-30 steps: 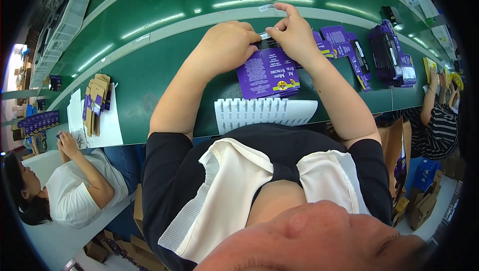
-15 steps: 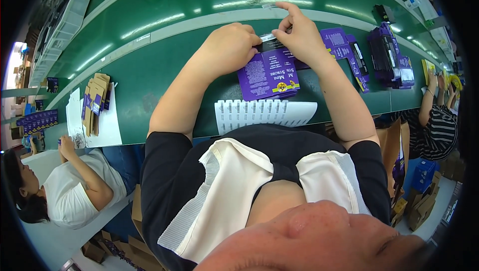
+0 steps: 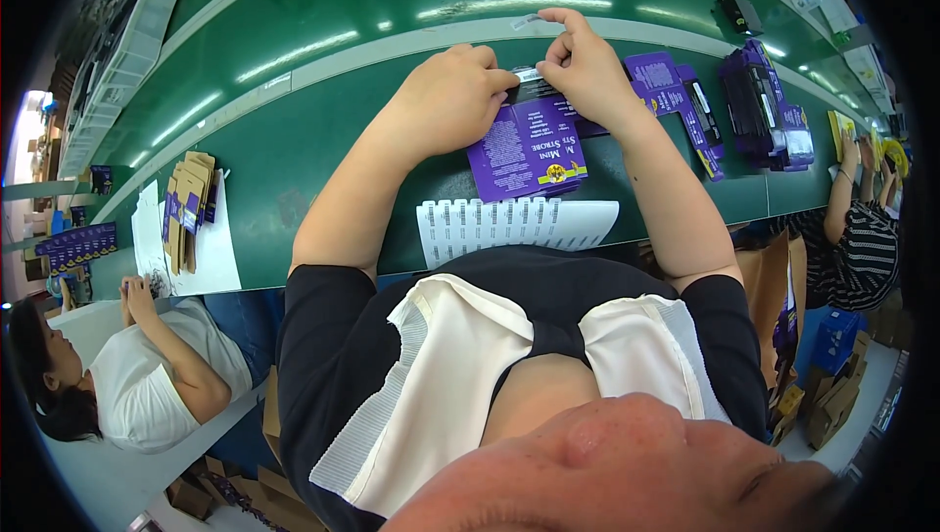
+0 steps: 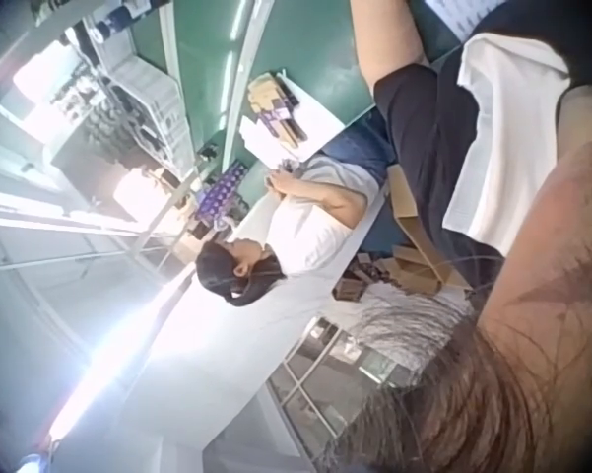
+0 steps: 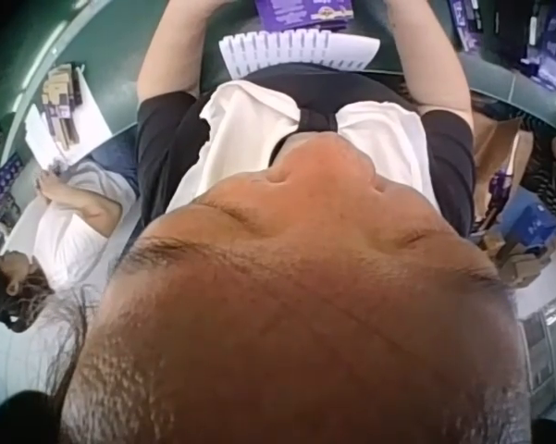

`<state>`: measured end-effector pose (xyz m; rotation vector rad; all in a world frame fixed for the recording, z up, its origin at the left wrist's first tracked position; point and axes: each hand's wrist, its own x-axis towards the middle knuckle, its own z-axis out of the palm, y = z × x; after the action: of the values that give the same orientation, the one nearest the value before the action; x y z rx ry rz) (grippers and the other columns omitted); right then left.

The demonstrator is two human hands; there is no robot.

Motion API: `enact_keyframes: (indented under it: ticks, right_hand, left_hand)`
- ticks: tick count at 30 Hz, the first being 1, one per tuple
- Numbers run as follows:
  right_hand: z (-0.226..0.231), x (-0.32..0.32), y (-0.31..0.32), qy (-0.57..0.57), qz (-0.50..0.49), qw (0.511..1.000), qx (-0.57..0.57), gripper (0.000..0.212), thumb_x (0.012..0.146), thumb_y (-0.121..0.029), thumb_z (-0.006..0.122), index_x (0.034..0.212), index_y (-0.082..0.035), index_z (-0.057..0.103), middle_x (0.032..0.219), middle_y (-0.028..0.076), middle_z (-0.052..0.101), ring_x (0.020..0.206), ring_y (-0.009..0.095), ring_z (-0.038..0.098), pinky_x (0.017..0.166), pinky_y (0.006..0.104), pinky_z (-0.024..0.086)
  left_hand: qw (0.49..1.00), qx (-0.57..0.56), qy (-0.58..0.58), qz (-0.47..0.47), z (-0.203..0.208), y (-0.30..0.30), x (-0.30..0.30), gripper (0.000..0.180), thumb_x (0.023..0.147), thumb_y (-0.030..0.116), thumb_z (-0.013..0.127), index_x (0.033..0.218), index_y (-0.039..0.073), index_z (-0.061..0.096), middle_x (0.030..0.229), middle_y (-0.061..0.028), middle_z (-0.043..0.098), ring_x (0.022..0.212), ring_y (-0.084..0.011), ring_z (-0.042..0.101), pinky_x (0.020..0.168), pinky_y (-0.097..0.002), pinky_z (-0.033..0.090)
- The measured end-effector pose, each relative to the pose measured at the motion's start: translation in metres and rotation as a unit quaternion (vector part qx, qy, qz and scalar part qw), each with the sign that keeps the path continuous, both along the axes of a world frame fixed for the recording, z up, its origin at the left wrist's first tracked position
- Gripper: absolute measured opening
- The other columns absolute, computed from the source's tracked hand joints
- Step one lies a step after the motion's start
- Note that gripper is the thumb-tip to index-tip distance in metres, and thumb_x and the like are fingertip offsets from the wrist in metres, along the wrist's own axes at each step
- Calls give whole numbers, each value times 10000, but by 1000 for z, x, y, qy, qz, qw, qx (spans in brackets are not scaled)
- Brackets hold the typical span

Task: Applying labels and organizing product boxes on a factory assembly line.

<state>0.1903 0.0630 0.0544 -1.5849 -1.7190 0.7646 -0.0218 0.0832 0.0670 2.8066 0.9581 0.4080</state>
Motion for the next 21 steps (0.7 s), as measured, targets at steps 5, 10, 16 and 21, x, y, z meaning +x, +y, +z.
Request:
enact_keyframes:
  ticks: [5,10,16,21]
  right_hand:
    - [-4,0,2,21,-19,999,17,543,866,-46,625,1382,-59,458,823,40,600,677,113,542,621,237,434]
    - [-13,2,6,86,-48,995,32,494,886,-94,606,1358,-42,466,878,64,608,720,130,563,641,252,453]
    - [-6,14,4,145,-5,989,10,591,861,-93,634,1412,-49,422,1004,115,611,837,162,576,740,264,477]
    - [17,36,-25,-95,121,982,111,782,778,-54,681,1491,-90,361,1146,145,613,974,231,581,878,322,486]
  left_hand:
    - [1000,15,19,8,0,-4,7,274,924,252,586,1119,122,727,979,-113,633,888,-293,613,798,-371,514]
    - [1000,-4,25,3,-7,0,18,352,942,312,582,1229,128,672,1059,-147,608,976,-310,582,857,-387,490]
    - [996,-63,-59,-6,-21,6,15,543,940,376,598,1399,95,526,1191,-170,577,1097,-320,537,943,-387,458]
    - [988,-126,-91,0,-24,8,11,671,925,393,614,1460,36,423,1266,-180,578,1144,-328,533,989,-384,442]
